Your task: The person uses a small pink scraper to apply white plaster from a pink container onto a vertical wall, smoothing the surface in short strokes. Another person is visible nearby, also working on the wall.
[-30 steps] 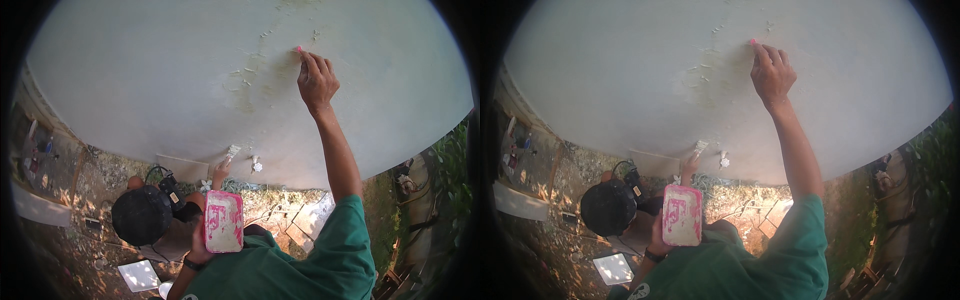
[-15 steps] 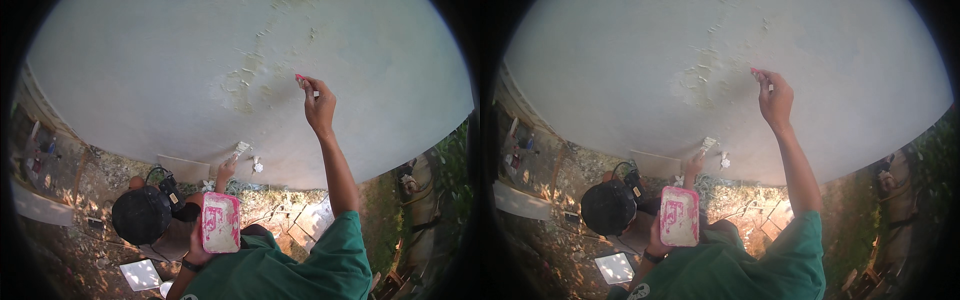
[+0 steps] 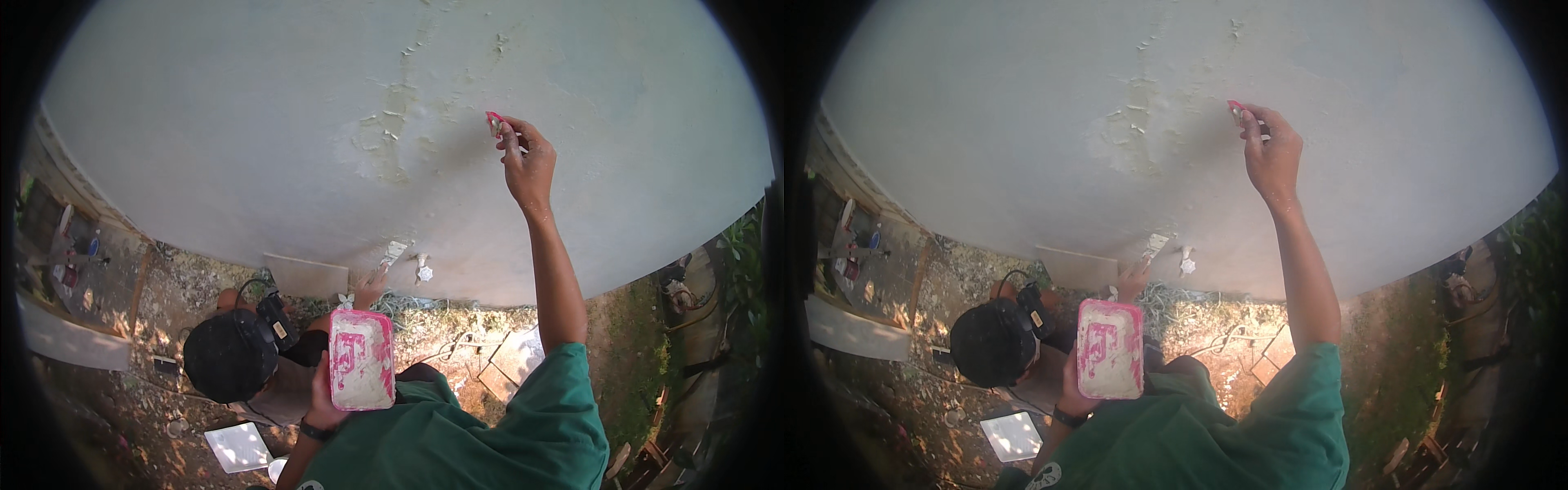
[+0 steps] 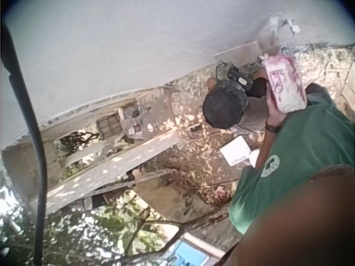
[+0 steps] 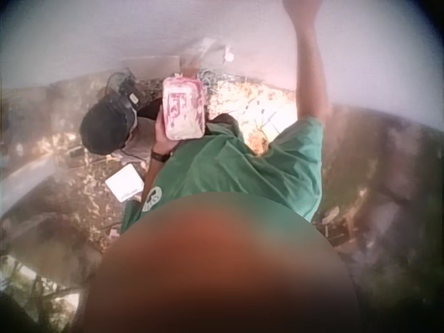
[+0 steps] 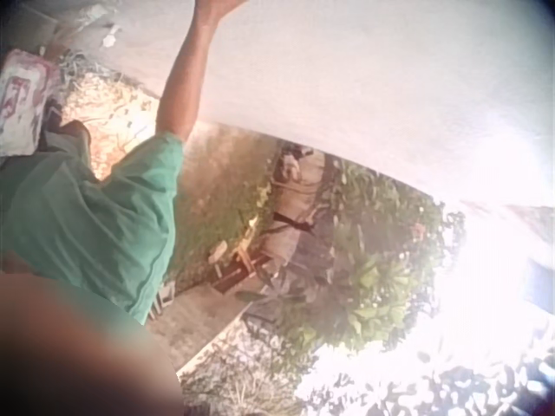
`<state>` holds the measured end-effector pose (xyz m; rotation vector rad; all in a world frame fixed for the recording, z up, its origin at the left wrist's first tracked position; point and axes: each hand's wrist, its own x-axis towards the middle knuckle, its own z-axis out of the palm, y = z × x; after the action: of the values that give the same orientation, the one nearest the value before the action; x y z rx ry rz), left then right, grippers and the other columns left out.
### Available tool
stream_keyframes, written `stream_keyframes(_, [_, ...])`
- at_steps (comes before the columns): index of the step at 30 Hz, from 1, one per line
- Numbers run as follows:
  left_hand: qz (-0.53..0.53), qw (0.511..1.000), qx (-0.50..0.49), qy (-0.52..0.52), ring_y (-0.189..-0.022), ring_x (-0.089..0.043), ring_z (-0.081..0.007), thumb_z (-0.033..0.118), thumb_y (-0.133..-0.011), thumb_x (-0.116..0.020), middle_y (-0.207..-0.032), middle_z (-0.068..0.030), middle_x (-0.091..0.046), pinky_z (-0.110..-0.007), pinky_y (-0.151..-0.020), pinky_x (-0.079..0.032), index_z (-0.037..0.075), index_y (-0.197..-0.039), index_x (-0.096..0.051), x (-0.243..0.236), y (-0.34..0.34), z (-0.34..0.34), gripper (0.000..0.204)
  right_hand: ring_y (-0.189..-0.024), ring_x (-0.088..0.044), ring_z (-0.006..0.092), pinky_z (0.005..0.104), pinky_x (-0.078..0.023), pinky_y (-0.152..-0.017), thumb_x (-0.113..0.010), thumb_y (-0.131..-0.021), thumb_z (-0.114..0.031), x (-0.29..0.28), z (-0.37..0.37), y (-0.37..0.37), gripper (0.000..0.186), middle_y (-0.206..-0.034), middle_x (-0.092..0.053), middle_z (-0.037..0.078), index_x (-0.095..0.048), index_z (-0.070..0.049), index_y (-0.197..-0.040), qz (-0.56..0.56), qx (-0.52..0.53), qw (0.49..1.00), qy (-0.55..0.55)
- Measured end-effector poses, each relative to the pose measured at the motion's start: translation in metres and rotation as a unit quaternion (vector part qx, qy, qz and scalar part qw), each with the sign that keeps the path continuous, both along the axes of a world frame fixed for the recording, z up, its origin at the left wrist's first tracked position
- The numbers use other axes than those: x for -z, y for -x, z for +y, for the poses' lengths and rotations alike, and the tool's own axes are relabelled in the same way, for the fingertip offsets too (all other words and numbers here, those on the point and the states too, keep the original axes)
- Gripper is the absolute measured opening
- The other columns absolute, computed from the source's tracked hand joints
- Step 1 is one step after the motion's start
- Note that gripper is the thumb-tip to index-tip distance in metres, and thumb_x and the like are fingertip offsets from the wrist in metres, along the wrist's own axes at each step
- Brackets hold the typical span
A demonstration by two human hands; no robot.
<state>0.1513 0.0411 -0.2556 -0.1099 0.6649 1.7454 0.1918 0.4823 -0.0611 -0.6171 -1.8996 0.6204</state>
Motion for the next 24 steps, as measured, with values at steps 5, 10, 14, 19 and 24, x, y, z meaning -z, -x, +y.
stream_keyframes(5, [-0.01, 1.0, -0.008, 0.002, -0.146, -0.052, -0.0384, 0.065, -0.107, -0.047, -0.16, -0.0183, -0.052, -0.061, -0.123, -0.04, 0.009, -0.163, -0.041, -0.002, -0.002, -0.001, 0.079, -0.078, -0.07, 0.0116, 0.0267, -0.055, -0.058, -0.076, -0.101, -0.013, -0.004, 0.006, 0.003, 0.022, -0.1, -0.075, 0.004, -0.079, -0.011, -0.122, 0.026, 0.049, 0.964, -0.259])
stream_keyframes(10, [-0.009, 1.0, 0.012, -0.004, -0.147, -0.052, -0.0382, 0.065, -0.107, -0.048, -0.161, -0.0182, -0.051, -0.061, -0.123, -0.04, 0.01, -0.163, -0.04, -0.007, 0.0, 0.006, 0.08, -0.075, -0.063, 0.0109, 0.0271, -0.047, -0.052, -0.077, -0.082, -0.003, 0.005, 0.022, 0.027, 0.042, -0.098, -0.066, -0.009, -0.08, -0.027, -0.116, -0.021, 0.237, 0.81, -0.536])
stream_keyframes(14, [-0.03, 0.999, 0.018, -0.025, -0.147, -0.052, -0.0378, 0.064, -0.107, -0.048, -0.162, -0.018, -0.051, -0.061, -0.123, -0.039, 0.01, -0.164, -0.04, -0.001, 0.005, 0.022, 0.079, -0.076, -0.064, 0.0115, 0.0266, -0.047, -0.052, -0.077, -0.075, -0.002, 0.018, 0.025, 0.029, 0.05, -0.098, -0.068, -0.011, -0.08, -0.029, -0.116, -0.037, 0.253, 0.81, -0.528])
stream_keyframes(19, [-0.035, 0.999, -0.009, -0.023, -0.146, -0.053, -0.0374, 0.063, -0.107, -0.05, -0.161, -0.0176, -0.052, -0.061, -0.123, -0.039, 0.01, -0.162, -0.042, 0.009, 0.005, 0.02, 0.077, -0.077, -0.068, 0.0116, 0.0272, -0.05, -0.056, -0.084, -0.089, -0.01, 0.014, 0.015, 0.015, 0.03, -0.096, -0.073, -0.007, -0.082, -0.026, -0.115, 0.011, 0.253, 0.869, -0.425])
stream_keyframes(24, [-0.016, 0.999, 0.006, -0.029, -0.146, -0.053, -0.0371, 0.061, -0.108, -0.049, -0.16, -0.0182, -0.053, -0.061, -0.122, -0.041, 0.01, -0.162, -0.041, 0.01, 0.008, 0.019, 0.075, -0.071, -0.067, 0.0132, 0.0282, -0.047, -0.05, -0.083, -0.09, -0.012, 0.009, 0.013, 0.041, 0.024, -0.087, -0.07, -0.007, -0.079, -0.025, -0.11, 0.053, 0.306, 0.862, -0.401])
